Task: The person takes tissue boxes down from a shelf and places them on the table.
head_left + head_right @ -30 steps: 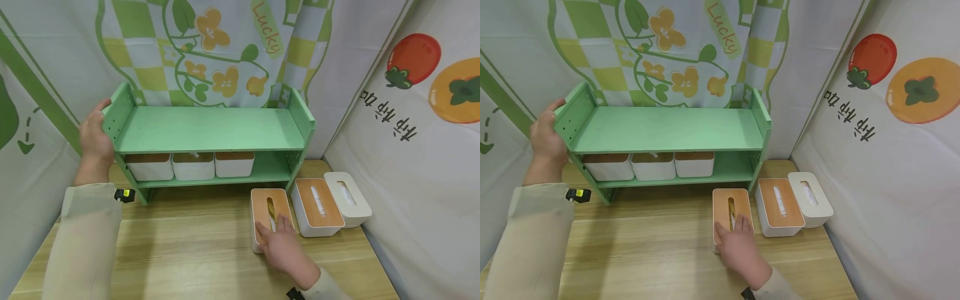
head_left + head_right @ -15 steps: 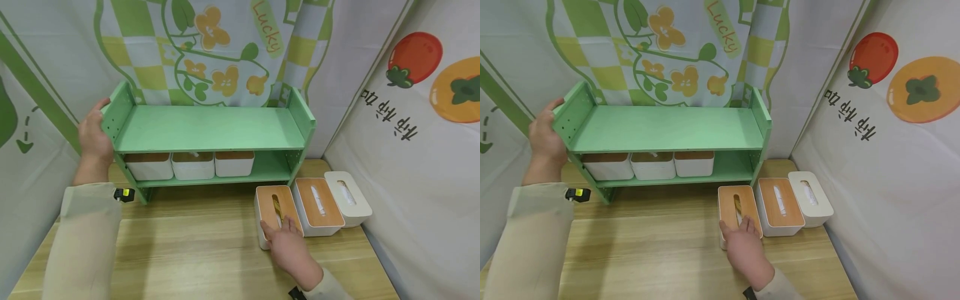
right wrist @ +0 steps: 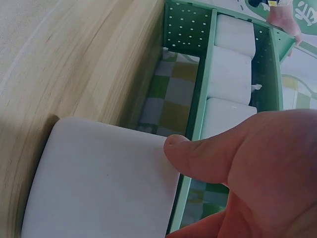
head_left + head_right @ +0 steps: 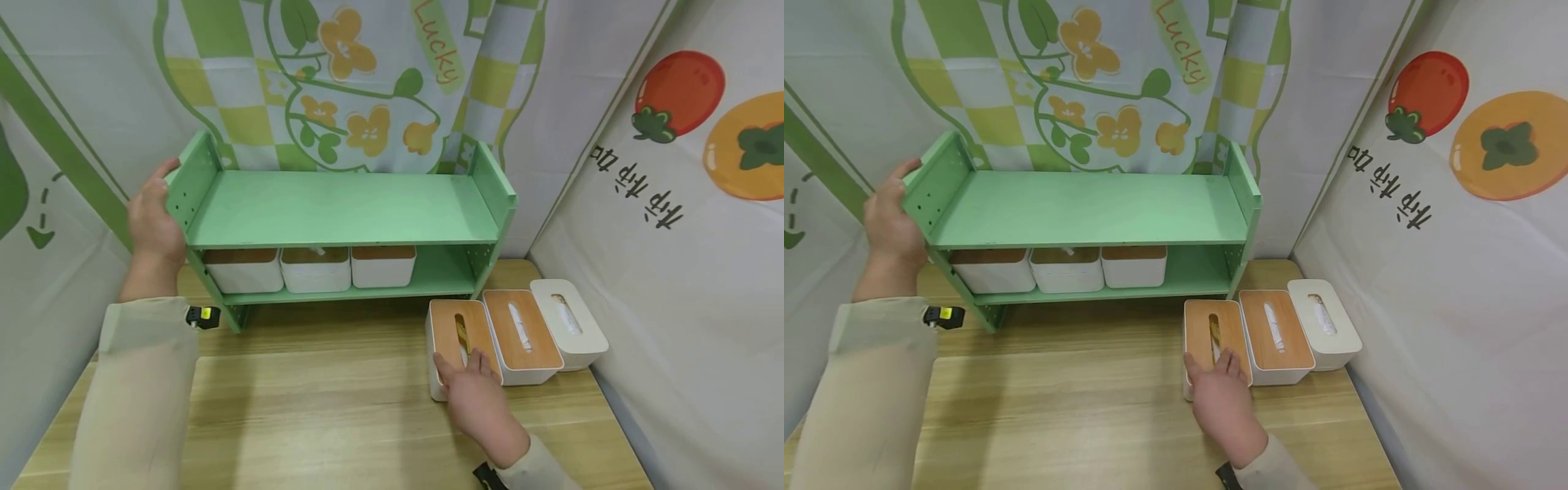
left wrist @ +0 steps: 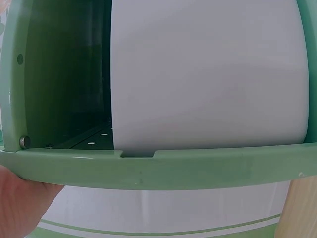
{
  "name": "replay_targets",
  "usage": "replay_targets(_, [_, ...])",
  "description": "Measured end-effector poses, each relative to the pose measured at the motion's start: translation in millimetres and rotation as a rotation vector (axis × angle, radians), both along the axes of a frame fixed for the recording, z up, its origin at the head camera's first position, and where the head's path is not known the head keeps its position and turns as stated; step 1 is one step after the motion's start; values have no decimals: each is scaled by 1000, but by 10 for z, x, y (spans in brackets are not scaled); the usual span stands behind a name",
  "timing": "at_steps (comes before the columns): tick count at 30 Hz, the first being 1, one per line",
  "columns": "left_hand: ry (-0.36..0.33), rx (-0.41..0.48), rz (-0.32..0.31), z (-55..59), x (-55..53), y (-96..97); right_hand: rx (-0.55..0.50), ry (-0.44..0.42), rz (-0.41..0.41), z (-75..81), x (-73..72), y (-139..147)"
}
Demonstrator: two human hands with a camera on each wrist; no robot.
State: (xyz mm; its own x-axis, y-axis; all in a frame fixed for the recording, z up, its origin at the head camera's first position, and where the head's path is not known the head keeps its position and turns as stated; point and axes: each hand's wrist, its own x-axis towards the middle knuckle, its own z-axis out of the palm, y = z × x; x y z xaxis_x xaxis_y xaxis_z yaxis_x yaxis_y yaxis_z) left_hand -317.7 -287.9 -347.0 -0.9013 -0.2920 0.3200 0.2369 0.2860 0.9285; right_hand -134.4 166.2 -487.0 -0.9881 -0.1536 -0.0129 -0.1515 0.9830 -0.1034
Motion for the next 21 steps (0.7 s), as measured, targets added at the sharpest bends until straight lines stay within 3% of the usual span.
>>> replay_targets(21, [-21,-8,20,-2,-6,-13,-31,-34,-14,32,8,45])
